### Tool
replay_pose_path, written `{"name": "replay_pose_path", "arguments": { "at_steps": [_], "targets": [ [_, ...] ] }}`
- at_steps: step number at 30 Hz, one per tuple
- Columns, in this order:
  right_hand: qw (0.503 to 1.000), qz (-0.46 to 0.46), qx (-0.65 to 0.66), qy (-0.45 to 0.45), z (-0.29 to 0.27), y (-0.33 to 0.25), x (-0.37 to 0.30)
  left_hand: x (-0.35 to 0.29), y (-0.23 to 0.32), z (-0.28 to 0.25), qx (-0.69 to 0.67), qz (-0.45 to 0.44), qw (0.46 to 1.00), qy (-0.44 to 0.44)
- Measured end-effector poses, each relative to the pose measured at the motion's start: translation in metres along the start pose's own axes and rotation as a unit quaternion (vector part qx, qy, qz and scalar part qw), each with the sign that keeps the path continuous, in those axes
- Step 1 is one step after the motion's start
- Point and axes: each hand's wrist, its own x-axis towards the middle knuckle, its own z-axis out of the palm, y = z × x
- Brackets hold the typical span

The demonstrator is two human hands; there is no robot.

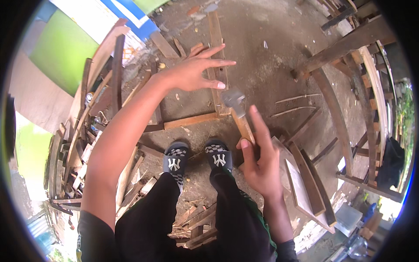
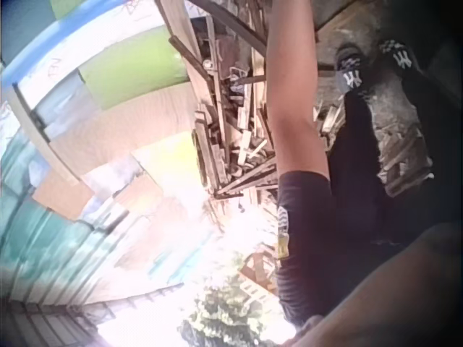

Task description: The person assembles a small wooden frame by hand, aligning pieces and securing them with a hammer and nails. They repeatedly adjust the frame and hammer nails into joints to hold the structure together.

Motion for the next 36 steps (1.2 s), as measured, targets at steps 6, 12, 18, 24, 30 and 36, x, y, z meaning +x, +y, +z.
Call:
{"name": "replay_pose_path", "arguments": {
  "at_steps": [6,12,18,24,30,36],
  "targets": [
    [0.993,-0.031,-0.098,-0.065,0.004,0.040,0.007,0.013,-0.020,0.040,-0.047,-0.019,0.998,0.033],
    [0.991,-0.081,-0.099,-0.037,0.007,0.042,0.013,0.004,-0.023,0.039,-0.072,-0.020,0.995,0.064],
    [0.987,-0.032,-0.142,-0.066,0.008,0.036,0.023,0.008,-0.017,0.039,-0.028,-0.045,0.997,0.052],
    [0.981,-0.095,-0.162,-0.048,0.008,0.039,0.020,0.007,-0.013,0.038,-0.036,-0.051,0.997,0.045],
    [0.984,-0.090,-0.150,-0.015,0.009,0.032,0.016,0.008,-0.014,0.037,-0.028,-0.060,0.997,0.039],
    [0.982,-0.033,-0.173,-0.066,0.014,0.031,0.026,0.009,-0.013,0.040,-0.022,-0.069,0.996,0.044]
  ]
}}
